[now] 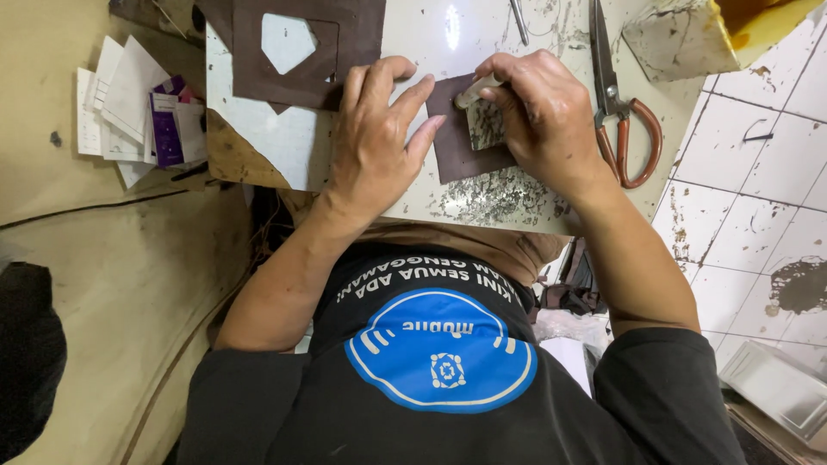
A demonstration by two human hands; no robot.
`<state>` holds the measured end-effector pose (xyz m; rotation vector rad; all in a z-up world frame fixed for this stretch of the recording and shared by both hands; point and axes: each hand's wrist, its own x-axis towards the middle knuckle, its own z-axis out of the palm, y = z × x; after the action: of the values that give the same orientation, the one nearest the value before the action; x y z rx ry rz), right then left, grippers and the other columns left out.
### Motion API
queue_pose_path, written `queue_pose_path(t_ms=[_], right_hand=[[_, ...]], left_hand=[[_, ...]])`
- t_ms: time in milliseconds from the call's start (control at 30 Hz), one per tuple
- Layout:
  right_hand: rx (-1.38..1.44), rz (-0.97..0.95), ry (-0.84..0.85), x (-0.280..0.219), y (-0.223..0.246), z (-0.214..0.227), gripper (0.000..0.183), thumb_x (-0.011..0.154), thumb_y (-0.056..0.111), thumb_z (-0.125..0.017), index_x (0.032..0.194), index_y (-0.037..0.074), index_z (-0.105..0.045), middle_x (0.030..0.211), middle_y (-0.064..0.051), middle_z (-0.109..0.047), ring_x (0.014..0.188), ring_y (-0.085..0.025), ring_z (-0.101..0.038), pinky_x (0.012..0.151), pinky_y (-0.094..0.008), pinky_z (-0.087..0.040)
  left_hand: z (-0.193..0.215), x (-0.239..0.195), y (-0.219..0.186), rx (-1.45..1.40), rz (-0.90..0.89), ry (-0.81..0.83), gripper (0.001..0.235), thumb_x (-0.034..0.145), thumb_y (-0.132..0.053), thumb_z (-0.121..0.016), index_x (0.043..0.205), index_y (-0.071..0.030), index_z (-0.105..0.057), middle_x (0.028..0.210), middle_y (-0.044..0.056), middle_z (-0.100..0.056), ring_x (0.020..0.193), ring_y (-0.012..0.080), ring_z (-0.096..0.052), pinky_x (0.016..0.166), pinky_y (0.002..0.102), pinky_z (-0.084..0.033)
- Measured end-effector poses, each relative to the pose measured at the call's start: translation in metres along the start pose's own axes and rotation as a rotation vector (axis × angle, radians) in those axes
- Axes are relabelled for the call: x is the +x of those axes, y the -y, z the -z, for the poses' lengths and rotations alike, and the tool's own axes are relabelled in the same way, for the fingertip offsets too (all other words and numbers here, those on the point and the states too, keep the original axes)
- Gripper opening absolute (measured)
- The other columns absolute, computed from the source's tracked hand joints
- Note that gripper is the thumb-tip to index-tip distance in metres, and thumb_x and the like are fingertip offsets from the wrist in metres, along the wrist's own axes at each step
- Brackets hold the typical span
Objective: The person assembles small square leather frames by applying glue to the edges of a brown leather piece with a rectangular cutout, then attaching a black mesh insert. They trim excess material with scissors and press the edges to secure the bond. The process is repeated for multiple frames.
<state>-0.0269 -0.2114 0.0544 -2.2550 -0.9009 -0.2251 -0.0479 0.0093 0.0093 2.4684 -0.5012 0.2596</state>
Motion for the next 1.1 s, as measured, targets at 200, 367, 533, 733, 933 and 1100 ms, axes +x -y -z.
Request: queue_pose_path(t_ms=[200, 367, 533, 733, 933, 1100], right_hand=[[-0.058, 0.055, 0.064, -0.017, 0.003, 0.001, 0.012, 0.109, -0.007, -0.061, 0.12, -0.013, -0.063, 0.11, -0.023, -0.074, 0.089, -0.034, -0.066, 0.079, -0.042, -0.054], [-0.049, 0.085, 0.09, -0.028, 0.013, 0.004, 0.013, 0.109, -0.004, -0.057, 0.118, -0.011, -0.063, 0.111, -0.024, -0.074, 0.088, -0.035, -0.064, 0.076, -0.042, -0.054], [-0.086, 0.133, 0.121, -0.041, 0.015, 0.006, 0.019, 0.104, -0.011, -0.06, 0.123, -0.012, -0.062, 0.112, -0.027, -0.075, 0.088, -0.034, -0.064, 0.077, -0.041, -0.055], [-0.084, 0.095, 0.196, -0.045, 0.027, 0.039, 0.023, 0.101, -0.011, -0.067, 0.124, -0.011, -0.064, 0.114, -0.024, -0.075, 0.098, -0.035, -0.069, 0.087, -0.042, -0.06], [-0.1, -0.145, -0.016, -0.065, 0.047, 0.106, 0.017, 0.117, 0.004, -0.057, 0.119, -0.009, -0.069, 0.107, -0.021, -0.073, 0.096, -0.033, -0.065, 0.085, -0.042, -0.049], [-0.053, -0.29, -0.364, -0.086, 0.048, 0.136, 0.03, 0.131, 0.003, -0.042, 0.13, -0.023, -0.056, 0.123, -0.034, -0.058, 0.09, -0.032, -0.041, 0.084, -0.041, -0.03]], left_hand=[[0.004, 0.001, -0.002, -0.027, 0.013, 0.006, 0.044, 0.087, -0.023, -0.091, 0.123, -0.003, -0.074, 0.12, 0.011, -0.058, 0.107, 0.0271, -0.05, 0.092, 0.036, -0.054], [0.0, 0.0, -0.001, -0.02, 0.015, -0.001, 0.044, 0.087, -0.025, -0.092, 0.121, -0.003, -0.075, 0.121, 0.011, -0.057, 0.108, 0.0267, -0.05, 0.093, 0.036, -0.054], [0.006, 0.001, -0.007, -0.024, 0.008, -0.017, 0.038, 0.087, -0.021, -0.092, 0.116, -0.003, -0.075, 0.119, 0.011, -0.057, 0.106, 0.0272, -0.05, 0.091, 0.037, -0.054], [0.002, -0.001, -0.009, -0.014, 0.01, -0.02, 0.031, 0.086, -0.02, -0.091, 0.108, -0.005, -0.075, 0.118, 0.011, -0.059, 0.109, 0.0277, -0.05, 0.093, 0.036, -0.051], [-0.003, -0.004, -0.011, -0.03, -0.068, -0.042, 0.024, 0.088, -0.009, -0.086, 0.105, -0.005, -0.07, 0.112, 0.011, -0.064, 0.108, 0.0272, -0.056, 0.091, 0.034, -0.052], [0.07, 0.001, -0.049, -0.328, -0.351, 0.057, 0.029, 0.095, 0.014, -0.074, 0.118, 0.005, -0.06, 0.095, 0.015, -0.069, 0.081, 0.0244, -0.068, 0.075, 0.033, -0.061]])
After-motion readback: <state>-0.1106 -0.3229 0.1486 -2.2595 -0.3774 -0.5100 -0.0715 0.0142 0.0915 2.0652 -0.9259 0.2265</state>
